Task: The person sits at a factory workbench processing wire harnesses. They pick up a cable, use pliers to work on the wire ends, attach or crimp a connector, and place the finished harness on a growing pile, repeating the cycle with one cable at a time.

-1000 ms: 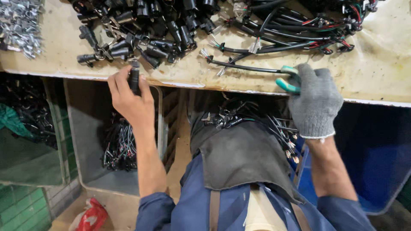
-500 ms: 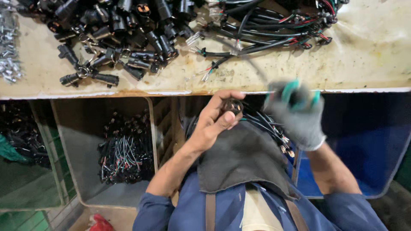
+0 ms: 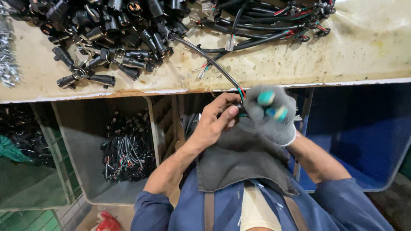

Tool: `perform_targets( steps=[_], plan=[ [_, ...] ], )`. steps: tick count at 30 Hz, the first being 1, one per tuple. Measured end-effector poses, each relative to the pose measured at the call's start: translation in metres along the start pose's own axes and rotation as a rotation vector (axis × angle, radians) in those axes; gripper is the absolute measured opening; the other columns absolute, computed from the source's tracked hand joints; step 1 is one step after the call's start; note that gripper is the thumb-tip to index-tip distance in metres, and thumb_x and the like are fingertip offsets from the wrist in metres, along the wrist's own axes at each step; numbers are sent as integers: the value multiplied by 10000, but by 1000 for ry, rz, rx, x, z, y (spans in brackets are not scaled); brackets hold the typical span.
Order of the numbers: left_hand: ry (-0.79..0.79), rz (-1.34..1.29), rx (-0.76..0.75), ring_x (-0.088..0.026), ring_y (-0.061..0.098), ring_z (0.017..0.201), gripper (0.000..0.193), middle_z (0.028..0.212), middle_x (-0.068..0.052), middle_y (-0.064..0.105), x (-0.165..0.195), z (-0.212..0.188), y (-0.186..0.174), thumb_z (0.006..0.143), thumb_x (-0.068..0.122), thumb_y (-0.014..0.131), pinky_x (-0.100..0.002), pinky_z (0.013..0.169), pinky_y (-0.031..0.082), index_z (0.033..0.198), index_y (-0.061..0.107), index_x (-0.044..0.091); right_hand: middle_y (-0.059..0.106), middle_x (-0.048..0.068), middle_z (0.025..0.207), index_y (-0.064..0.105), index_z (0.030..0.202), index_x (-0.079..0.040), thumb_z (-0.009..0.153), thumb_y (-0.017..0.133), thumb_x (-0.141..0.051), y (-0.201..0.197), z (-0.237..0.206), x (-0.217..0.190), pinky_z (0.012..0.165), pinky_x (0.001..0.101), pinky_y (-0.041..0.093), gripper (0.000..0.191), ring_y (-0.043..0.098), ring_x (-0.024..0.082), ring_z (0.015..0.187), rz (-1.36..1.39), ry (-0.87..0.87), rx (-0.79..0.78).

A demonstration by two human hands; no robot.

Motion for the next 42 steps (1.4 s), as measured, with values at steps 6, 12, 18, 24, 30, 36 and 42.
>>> perform_targets(
  steps=[6,12,18,24,30,36,42],
  plan=[
    [-159,-397,-55,-56,406,646,363,796,36,496,-14,1,8,1056,310,630,-217,557,317,1293,556,45,695,99,910,659,1018,-77,826,738,-40,-14,2,11,736,351,558,211,700,258,818,36,-206,-126],
    [30,-255,-140,-68,443,713,405,899,25,532,2,-3,18,1081,328,614,-240,632,350,1345,557,26,641,53,829,629,1009,-80,859,705,-76,-19,-5,-2,658,347,521,169,625,202,718,948,131,487],
    [85,-27,-26,-53,445,680,384,782,42,496,2,23,8,1073,279,592,-223,613,343,1364,546,32,588,8,749,599,1001,-84,892,672,-112,-30,7,-17,579,343,485,134,550,146,619,662,238,510],
    [140,40,195,-33,429,657,362,760,30,536,-8,25,-26,1085,298,566,-195,600,302,1321,585,24,681,110,859,653,1126,-19,901,794,-190,-33,0,1,647,386,540,316,657,242,726,-361,73,257],
    [119,-31,87,-56,501,702,359,802,23,553,-9,10,-24,1084,291,590,-213,649,382,1319,610,20,691,156,883,719,1062,-30,890,817,-90,-6,-13,16,672,399,517,207,642,329,771,-149,297,169],
    [-1,50,-91,-55,572,849,317,1011,14,656,-5,7,-6,1081,257,585,-235,721,453,1292,606,21,714,119,954,695,1073,-46,854,730,-34,-17,-2,-30,675,373,538,222,702,277,787,-255,-345,-138],
    [148,344,-47,-63,571,734,261,874,13,645,5,3,4,1082,225,615,-232,693,466,1263,614,36,663,110,950,676,1056,-43,923,707,-111,-5,-16,12,719,299,521,152,655,218,793,-99,77,-88]
  ],
)
Point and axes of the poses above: each hand's wrist, its own z-axis towards the middle knuckle, its own y-axis out of the palm, x = y × z, the point moved 4 cm from there along z, towards the middle knuckle
